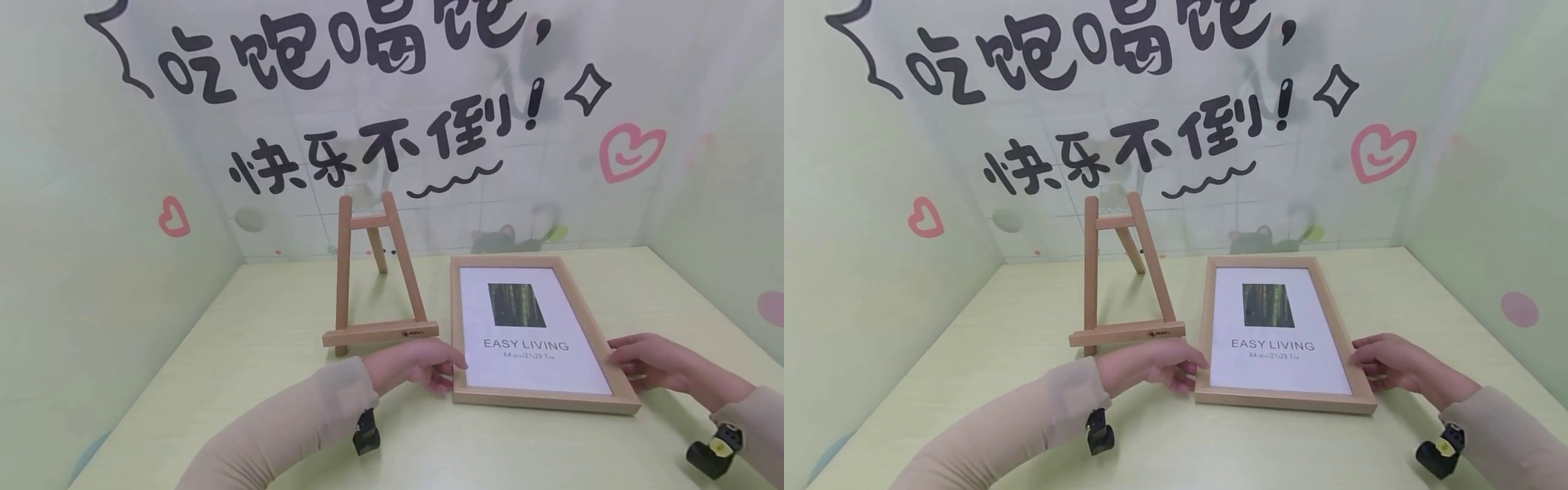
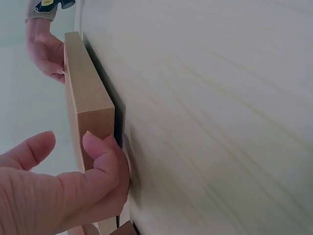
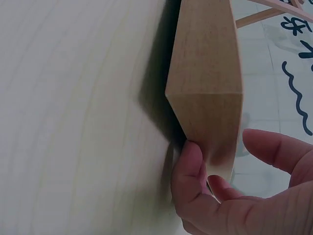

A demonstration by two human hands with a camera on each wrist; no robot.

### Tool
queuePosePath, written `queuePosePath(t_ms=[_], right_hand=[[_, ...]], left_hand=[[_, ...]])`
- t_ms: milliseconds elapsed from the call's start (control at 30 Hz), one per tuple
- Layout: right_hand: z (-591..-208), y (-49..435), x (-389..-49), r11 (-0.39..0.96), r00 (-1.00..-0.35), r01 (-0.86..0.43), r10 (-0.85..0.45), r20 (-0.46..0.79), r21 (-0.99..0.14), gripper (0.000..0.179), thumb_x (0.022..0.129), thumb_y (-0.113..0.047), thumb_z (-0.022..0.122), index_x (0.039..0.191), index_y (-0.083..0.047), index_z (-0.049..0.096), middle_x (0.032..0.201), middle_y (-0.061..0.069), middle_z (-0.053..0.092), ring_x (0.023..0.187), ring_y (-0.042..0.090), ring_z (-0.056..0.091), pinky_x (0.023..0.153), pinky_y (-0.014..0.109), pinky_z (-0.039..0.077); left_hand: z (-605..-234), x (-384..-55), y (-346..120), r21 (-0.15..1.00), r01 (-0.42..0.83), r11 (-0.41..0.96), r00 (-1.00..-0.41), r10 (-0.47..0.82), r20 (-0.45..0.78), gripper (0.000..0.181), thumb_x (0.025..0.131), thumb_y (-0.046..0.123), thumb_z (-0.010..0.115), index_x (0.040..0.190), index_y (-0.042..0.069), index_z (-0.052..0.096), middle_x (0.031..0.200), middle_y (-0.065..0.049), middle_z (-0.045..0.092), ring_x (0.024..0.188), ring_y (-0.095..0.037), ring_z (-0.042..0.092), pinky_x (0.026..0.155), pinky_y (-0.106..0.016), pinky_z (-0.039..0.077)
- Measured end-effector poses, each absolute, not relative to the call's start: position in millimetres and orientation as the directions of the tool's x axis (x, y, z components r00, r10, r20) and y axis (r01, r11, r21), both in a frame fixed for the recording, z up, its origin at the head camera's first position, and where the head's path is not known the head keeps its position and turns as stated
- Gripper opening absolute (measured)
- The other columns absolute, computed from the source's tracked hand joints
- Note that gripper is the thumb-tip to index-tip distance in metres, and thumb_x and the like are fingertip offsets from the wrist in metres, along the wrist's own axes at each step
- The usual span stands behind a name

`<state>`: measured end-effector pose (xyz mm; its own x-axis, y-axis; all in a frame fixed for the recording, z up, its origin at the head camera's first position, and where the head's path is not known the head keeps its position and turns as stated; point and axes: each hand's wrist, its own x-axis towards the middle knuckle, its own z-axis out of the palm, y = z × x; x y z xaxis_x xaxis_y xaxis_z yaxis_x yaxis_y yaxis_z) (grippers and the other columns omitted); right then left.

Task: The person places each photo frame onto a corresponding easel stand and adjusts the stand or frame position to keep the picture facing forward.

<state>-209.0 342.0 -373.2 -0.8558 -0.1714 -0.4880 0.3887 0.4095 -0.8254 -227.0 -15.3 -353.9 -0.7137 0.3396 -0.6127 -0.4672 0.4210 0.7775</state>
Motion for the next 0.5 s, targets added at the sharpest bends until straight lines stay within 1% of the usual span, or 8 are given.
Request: queuePosePath(t_ms=[67, 167, 233, 267, 367, 433, 500], right_hand=[[-375, 345, -209, 0.4, -0.852, 0.389, -0.187, -0.489, -0.83, 0.062, 0.09, -0.01, 0.049, 0.132, 0.023, 0.016, 0.097, 0.004, 0.061, 0.084, 0.016, 0.056, 0.077, 0.04, 0.051], [-375, 348, -210, 0.386, -0.84, 0.395, -0.217, -0.498, -0.834, 0.063, 0.09, -0.009, 0.048, 0.132, 0.023, 0.014, 0.098, 0.004, 0.059, 0.084, 0.017, 0.054, 0.077, 0.039, 0.05], [-375, 350, -210, 0.376, -0.827, 0.401, -0.243, -0.507, -0.835, 0.066, 0.089, -0.008, 0.049, 0.133, 0.023, 0.01, 0.102, 0.006, 0.057, 0.087, 0.017, 0.053, 0.078, 0.039, 0.05], [-375, 351, -210, 0.371, -0.819, 0.4, -0.265, -0.508, -0.838, 0.068, 0.089, -0.008, 0.049, 0.134, 0.022, 0.007, 0.104, 0.007, 0.056, 0.088, 0.018, 0.053, 0.079, 0.039, 0.05], [-375, 355, -210, 0.344, -0.789, 0.389, -0.355, -0.502, -0.855, 0.074, 0.089, -0.006, 0.05, 0.135, 0.021, -0.002, 0.112, 0.011, 0.055, 0.094, 0.021, 0.055, 0.081, 0.042, 0.05], [-375, 358, -210, 0.314, -0.762, 0.383, -0.424, -0.49, -0.869, 0.078, 0.089, -0.004, 0.05, 0.135, 0.018, -0.009, 0.115, 0.012, 0.055, 0.097, 0.023, 0.057, 0.083, 0.044, 0.051], [-376, 360, -209, 0.28, -0.739, 0.385, -0.477, -0.476, -0.879, 0.081, 0.089, -0.003, 0.05, 0.135, 0.015, -0.015, 0.115, 0.011, 0.056, 0.098, 0.025, 0.058, 0.084, 0.044, 0.05]], left_hand=[[-355, -228, -15, 0.778, -0.453, 0.435, -0.722, 0.334, -0.607, 0.011, 0.083, 0.004, 0.057, 0.073, 0.005, 0.053, 0.064, -0.004, 0.047, 0.06, -0.018, 0.049, 0.052, -0.021, 0.043], [-357, -228, -16, 0.786, -0.402, 0.469, -0.746, 0.329, -0.578, 0.01, 0.083, -0.001, 0.056, 0.073, 0.001, 0.056, 0.063, -0.004, 0.05, 0.057, -0.014, 0.048, 0.049, -0.018, 0.042], [-358, -227, -16, 0.789, -0.372, 0.488, -0.761, 0.327, -0.561, 0.006, 0.083, -0.004, 0.055, 0.078, -0.002, 0.058, 0.063, -0.004, 0.052, 0.055, -0.012, 0.049, 0.047, -0.017, 0.042], [-358, -227, -16, 0.792, -0.359, 0.494, -0.767, 0.328, -0.552, 0.004, 0.083, -0.005, 0.055, 0.083, -0.003, 0.059, 0.063, -0.005, 0.053, 0.055, -0.012, 0.049, 0.047, -0.017, 0.042], [-358, -226, -18, 0.796, -0.355, 0.49, -0.772, 0.326, -0.545, 0.022, 0.082, -0.007, 0.056, 0.104, -0.006, 0.057, 0.068, -0.007, 0.058, 0.056, -0.013, 0.052, 0.049, -0.019, 0.045], [-358, -226, -20, 0.802, -0.367, 0.472, -0.768, 0.333, -0.548, 0.036, 0.082, -0.007, 0.057, 0.117, -0.007, 0.051, 0.074, -0.01, 0.061, 0.058, -0.015, 0.054, 0.053, -0.023, 0.049], [-358, -228, -23, 0.806, -0.387, 0.447, -0.757, 0.345, -0.555, 0.046, 0.082, -0.008, 0.057, 0.126, -0.007, 0.044, 0.08, -0.012, 0.062, 0.061, -0.017, 0.056, 0.058, -0.028, 0.053]])
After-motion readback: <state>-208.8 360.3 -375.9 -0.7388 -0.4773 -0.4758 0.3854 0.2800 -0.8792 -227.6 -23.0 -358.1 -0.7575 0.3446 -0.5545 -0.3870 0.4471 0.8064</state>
